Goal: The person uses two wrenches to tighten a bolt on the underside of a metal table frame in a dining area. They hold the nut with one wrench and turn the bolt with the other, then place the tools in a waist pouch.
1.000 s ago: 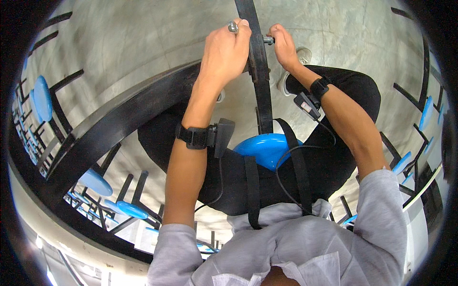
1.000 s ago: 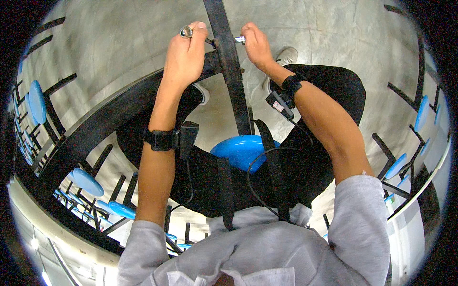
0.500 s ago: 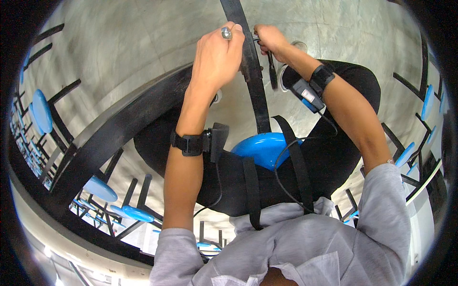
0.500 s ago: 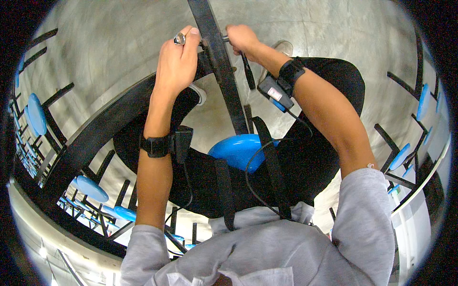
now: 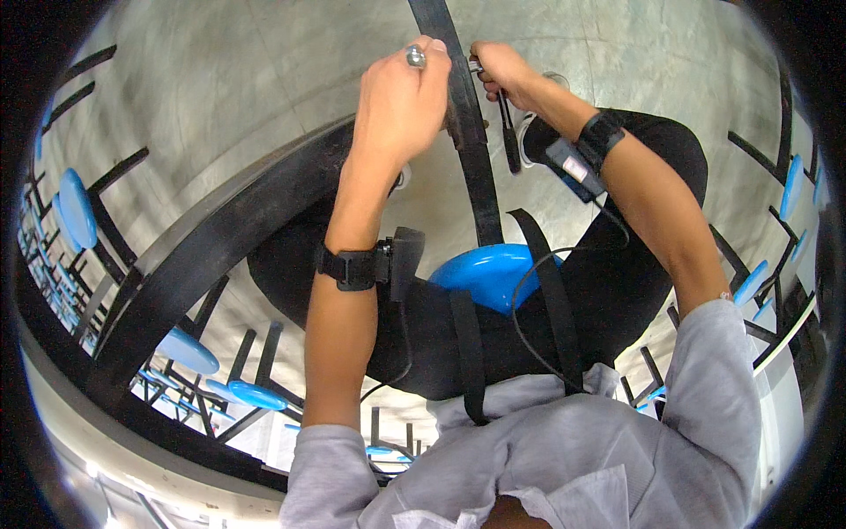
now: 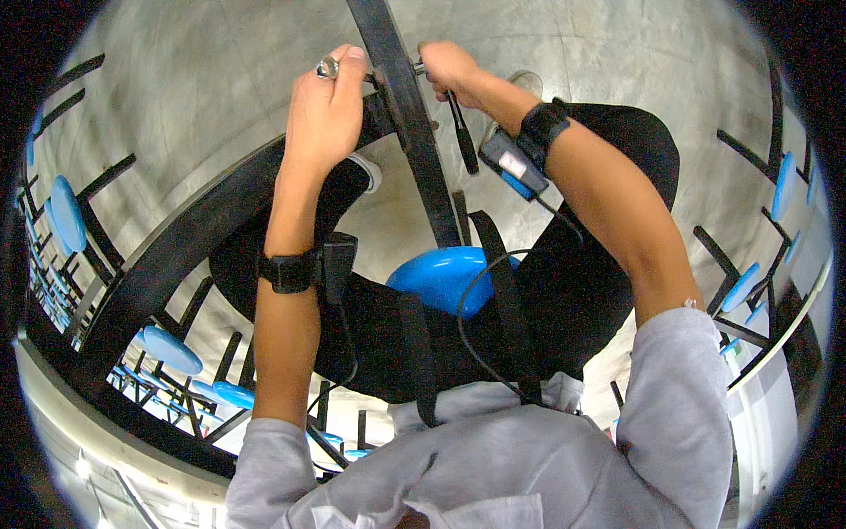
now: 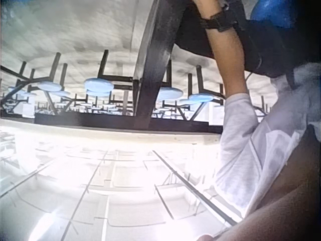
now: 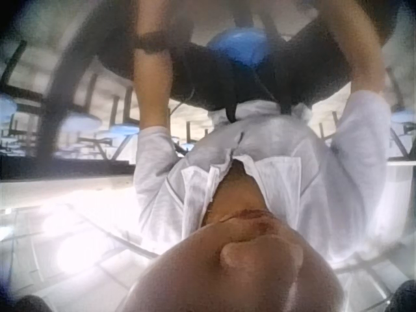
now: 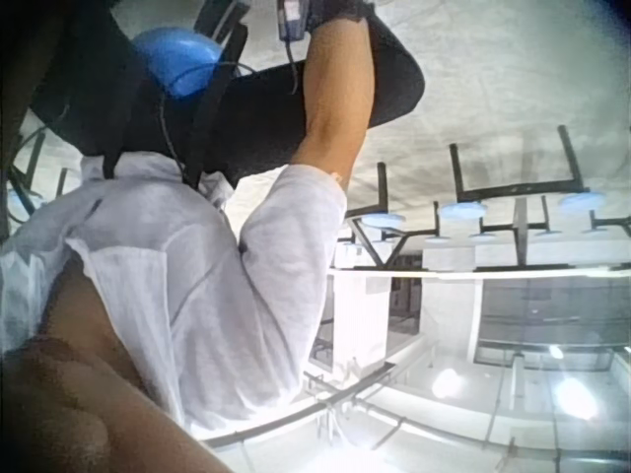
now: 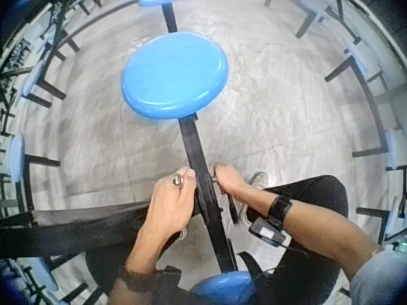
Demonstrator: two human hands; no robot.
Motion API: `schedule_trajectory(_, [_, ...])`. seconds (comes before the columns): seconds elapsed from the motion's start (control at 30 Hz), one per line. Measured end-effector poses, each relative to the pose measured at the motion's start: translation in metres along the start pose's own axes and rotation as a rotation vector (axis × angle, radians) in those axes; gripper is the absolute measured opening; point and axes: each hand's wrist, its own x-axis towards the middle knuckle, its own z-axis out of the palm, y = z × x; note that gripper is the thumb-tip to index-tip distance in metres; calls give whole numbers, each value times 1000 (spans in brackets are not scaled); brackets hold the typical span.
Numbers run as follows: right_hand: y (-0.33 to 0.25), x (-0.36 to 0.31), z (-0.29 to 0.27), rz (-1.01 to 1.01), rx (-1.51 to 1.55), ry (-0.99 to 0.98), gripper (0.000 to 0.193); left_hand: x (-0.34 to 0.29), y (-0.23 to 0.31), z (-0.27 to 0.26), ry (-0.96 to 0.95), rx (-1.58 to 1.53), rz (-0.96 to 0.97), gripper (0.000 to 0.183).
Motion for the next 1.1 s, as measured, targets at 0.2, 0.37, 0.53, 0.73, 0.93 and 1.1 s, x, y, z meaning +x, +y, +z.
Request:
schedule_trajectory(0.2, [16, 7, -2, -716, -211, 256, 31, 3, 2, 2, 15, 0, 14, 35])
schedule_trajectory(0.37, [-13, 1, -6, 329, 267, -94, 23, 3, -1, -3, 49, -61, -43, 35])
schedule_trajectory(0.53, [-1, 2, -4, 6, -90, -4, 29, 2, 1, -1, 9, -4, 15, 35])
schedule_trajectory(0.73, [9, 7, -1, -659, -405, 255, 30, 1, 1, -4, 11, -22, -38, 35])
schedule_trajectory(0.93, [-11, 6, 1, 178, 0, -60, 26, 3, -7, -8, 21, -94, -113, 31])
schedule_trajectory(1.1, [11, 9, -5, -531, -433, 136, 25, 3, 1, -3, 9, -24, -46, 36])
